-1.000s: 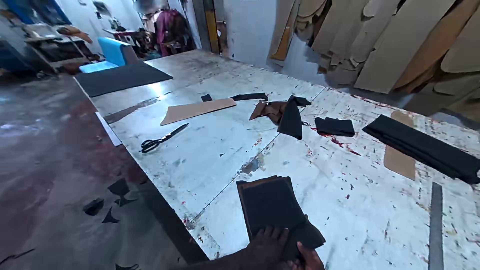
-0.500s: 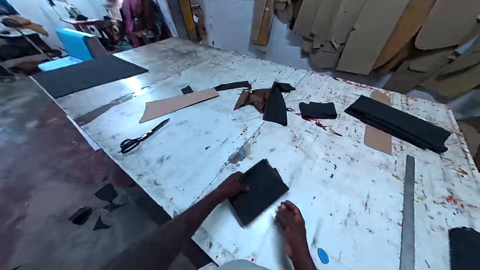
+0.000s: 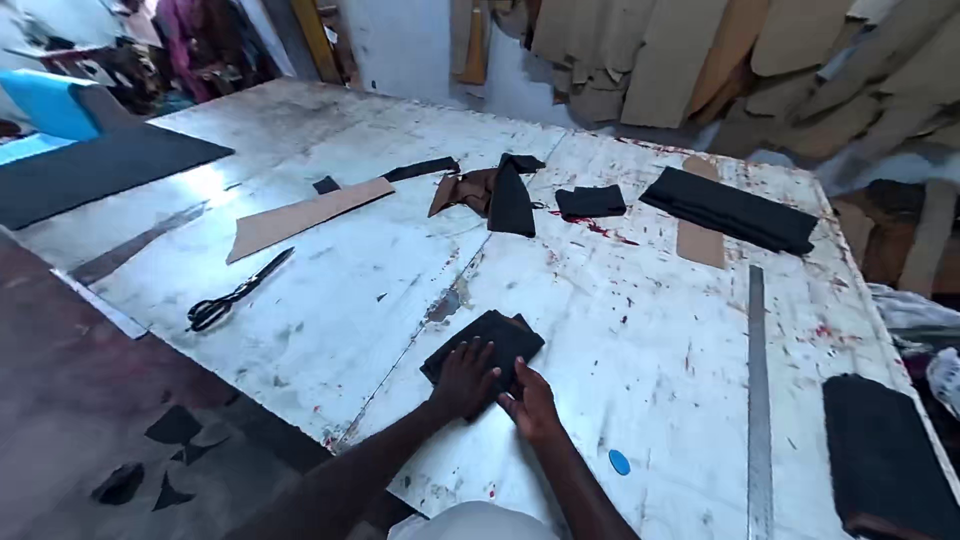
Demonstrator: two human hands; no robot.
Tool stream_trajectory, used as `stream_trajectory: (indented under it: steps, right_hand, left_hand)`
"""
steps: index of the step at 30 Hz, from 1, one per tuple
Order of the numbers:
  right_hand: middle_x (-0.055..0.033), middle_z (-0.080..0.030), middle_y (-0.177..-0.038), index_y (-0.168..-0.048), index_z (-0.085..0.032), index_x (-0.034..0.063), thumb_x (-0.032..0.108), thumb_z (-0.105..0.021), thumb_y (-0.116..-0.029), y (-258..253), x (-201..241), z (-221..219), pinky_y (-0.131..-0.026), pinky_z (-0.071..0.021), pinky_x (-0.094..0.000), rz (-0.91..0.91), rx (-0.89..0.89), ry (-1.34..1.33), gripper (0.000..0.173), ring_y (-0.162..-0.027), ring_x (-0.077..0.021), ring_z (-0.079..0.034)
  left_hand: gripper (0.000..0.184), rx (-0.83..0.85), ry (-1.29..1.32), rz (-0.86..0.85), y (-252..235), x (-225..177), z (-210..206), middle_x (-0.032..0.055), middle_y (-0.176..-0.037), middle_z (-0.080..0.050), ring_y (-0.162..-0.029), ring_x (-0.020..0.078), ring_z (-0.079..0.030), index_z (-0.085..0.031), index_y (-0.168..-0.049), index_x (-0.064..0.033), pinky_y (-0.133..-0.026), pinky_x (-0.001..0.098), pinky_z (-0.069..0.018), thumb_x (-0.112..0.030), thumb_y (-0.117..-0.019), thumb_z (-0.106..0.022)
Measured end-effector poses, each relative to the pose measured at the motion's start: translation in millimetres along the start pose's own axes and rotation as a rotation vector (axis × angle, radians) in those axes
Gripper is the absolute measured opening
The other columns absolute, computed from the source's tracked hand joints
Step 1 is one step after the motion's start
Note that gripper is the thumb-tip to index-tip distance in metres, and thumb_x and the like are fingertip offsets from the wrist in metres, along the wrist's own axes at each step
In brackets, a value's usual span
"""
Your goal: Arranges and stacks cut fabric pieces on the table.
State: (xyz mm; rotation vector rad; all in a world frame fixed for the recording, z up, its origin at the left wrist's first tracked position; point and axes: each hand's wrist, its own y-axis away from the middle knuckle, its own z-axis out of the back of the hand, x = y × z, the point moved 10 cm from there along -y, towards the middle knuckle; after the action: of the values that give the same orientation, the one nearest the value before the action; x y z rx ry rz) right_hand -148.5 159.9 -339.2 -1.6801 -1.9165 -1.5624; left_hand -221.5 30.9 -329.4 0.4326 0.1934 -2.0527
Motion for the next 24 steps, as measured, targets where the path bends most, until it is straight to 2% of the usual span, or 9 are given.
stream_trajectory:
  steps: [4,7,8,10,13,16,20,22,24]
  right_hand:
    - [-0.0141,-0.066,-0.112,-0.134,-0.053,0.0031,0.023,-0.054,-0.1066,20,-5,14,-0.081,-0.0586,-0.0401,-0.014,0.057,-0.001,0.034,-0.095,-0.0231,-0.068]
    - [-0.015,-0.067,-0.118,-0.138,-0.049,0.0008,0.02,-0.055,-0.1064,42,-14,36,-0.084,-0.0592,-0.039,-0.005,0.06,0.032,0.038,-0.1,-0.0229,-0.069]
    - [-0.0158,-0.066,-0.121,-0.141,-0.047,0.0001,0.019,-0.056,-0.1059,50,-17,41,-0.086,-0.0589,-0.0389,-0.002,0.056,0.046,0.042,-0.102,-0.0232,-0.069]
    - [-0.0162,-0.066,-0.123,-0.144,-0.045,0.0002,0.021,-0.059,-0.1045,62,-22,51,-0.088,-0.059,-0.0392,0.005,0.037,0.073,0.046,-0.105,-0.0234,-0.069]
    - [-0.0152,-0.063,-0.133,-0.149,-0.042,0.0013,0.023,-0.062,-0.1021,80,-23,62,-0.093,-0.0579,-0.0409,0.038,0.027,0.134,0.055,-0.114,-0.0233,-0.066]
    - [-0.0164,-0.061,-0.137,-0.15,-0.042,-0.0006,0.025,-0.066,-0.0993,97,-24,81,-0.098,-0.0559,-0.0418,0.129,-0.02,0.236,0.062,-0.12,-0.0238,-0.064]
    - [-0.0149,-0.059,-0.144,-0.14,-0.06,0.0009,0.032,-0.065,-0.0978,124,12,120,-0.116,-0.0418,-0.0402,0.444,-0.265,0.804,0.052,-0.135,-0.0242,-0.054]
    - [-0.0125,-0.052,-0.153,-0.139,-0.064,0.009,0.031,-0.061,-0.0985,130,25,135,-0.122,-0.0299,-0.0521,0.561,-0.436,1.178,0.046,-0.146,-0.0327,-0.043]
    - [-0.0138,-0.044,-0.159,-0.142,-0.062,0.0166,0.03,-0.058,-0.1001,124,25,152,-0.119,-0.0246,-0.0671,0.574,-0.489,1.427,0.044,-0.149,-0.0423,-0.034]
  left_hand:
    - [0.068,0.065,0.001,0.025,-4,4,4,0.0048,-0.172,-0.02,-0.157,0.0427,-0.011,-0.031,-0.163,-0.0335,-0.121,0.0716,-0.0083,-0.067,-0.104,-0.025]
    - [0.061,0.077,0.006,0.038,-25,2,14,0.0109,-0.161,-0.041,-0.145,0.0438,-0.039,-0.049,-0.153,-0.0283,-0.112,0.0711,-0.0318,-0.062,-0.1051,-0.032]
    - [0.059,0.061,-0.005,0.026,-33,0,20,0.0133,-0.153,-0.049,-0.139,0.0424,-0.046,-0.055,-0.146,-0.0243,-0.109,0.0694,-0.0364,-0.061,-0.105,-0.035]
    - [0.059,-0.006,-0.071,-0.006,-46,-5,29,0.0159,-0.143,-0.056,-0.135,0.0422,-0.049,-0.062,-0.137,-0.0187,-0.111,0.0676,-0.0356,-0.062,-0.1035,-0.039]
    - [0.069,-0.086,-0.065,0.052,-52,3,27,0.02,-0.161,-0.038,-0.148,0.0518,-0.029,-0.053,-0.149,-0.0256,-0.115,0.0772,-0.0205,-0.07,-0.0976,-0.043]
    - [0.085,-0.108,0.013,0.088,-55,20,22,0.0225,-0.157,-0.044,-0.143,0.0502,-0.04,-0.043,-0.157,-0.0252,-0.112,0.0742,-0.031,-0.079,-0.0911,-0.043]
    - [0.097,-0.021,0.139,0.1,-57,21,35,0.0309,-0.15,-0.047,-0.138,0.0551,-0.043,-0.034,-0.16,-0.0078,-0.107,0.0752,-0.0353,-0.069,-0.0895,-0.061]
    - [0.097,0.002,0.153,0.11,-52,26,34,0.0311,-0.15,-0.047,-0.137,0.056,-0.042,-0.037,-0.158,-0.007,-0.106,0.0761,-0.0349,-0.069,-0.0878,-0.064]
    - [0.094,0.025,0.129,0.098,-42,21,30,0.0294,-0.147,-0.049,-0.136,0.055,-0.044,-0.041,-0.156,-0.0081,-0.104,0.076,-0.0372,-0.068,-0.0883,-0.064]
